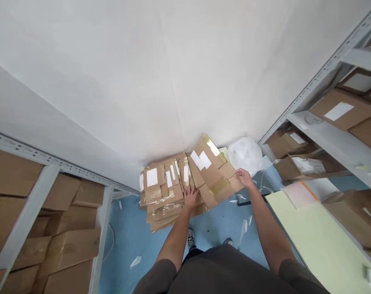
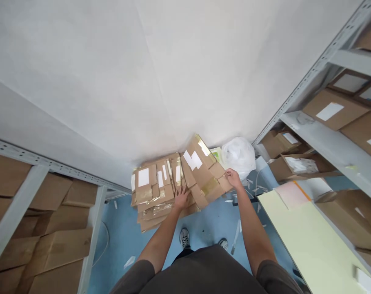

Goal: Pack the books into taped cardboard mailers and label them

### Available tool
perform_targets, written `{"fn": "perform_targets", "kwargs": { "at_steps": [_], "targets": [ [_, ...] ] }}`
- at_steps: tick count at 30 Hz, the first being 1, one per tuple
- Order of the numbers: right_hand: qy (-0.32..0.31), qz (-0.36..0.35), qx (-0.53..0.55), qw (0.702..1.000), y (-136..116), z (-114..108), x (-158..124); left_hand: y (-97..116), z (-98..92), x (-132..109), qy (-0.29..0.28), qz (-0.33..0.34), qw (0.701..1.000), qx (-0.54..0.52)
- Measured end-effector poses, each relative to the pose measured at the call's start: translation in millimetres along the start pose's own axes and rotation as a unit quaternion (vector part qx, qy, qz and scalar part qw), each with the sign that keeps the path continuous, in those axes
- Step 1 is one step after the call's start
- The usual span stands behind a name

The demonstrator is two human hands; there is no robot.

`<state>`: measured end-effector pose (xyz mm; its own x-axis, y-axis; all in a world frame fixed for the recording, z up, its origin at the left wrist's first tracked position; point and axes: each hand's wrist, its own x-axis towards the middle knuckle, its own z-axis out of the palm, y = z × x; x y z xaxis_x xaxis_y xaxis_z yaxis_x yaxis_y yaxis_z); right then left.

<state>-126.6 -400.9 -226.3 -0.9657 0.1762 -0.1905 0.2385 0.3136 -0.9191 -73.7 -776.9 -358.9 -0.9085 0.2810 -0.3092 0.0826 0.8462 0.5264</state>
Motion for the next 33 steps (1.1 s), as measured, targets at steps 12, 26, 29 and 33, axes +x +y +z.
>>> {"fn": "perform_targets", "kwargs": {
  "at_steps": [12, 26, 29, 33],
  "targets": [
    [0.114, -0.004, 0.16, 0.981, -25, -128, -105, 134, 21.5, 60, -0.069, -0.044, 0.843, -0.532],
    [0.242, -0.018, 0.262, 0.934, 83, -271, -245, 294, 41.0, 64, -0.111, 0.072, 0.853, -0.504],
    [0.261, 0.013, 0.277, 0.925, 122, -295, -290, 328, 63.4, 54, -0.14, 0.086, 0.859, -0.485],
    [0.31, 0.065, 0.3, 0.9, 173, -313, -351, 374, 94.6, 44, -0.206, 0.102, 0.867, -0.441]
  ]
}}
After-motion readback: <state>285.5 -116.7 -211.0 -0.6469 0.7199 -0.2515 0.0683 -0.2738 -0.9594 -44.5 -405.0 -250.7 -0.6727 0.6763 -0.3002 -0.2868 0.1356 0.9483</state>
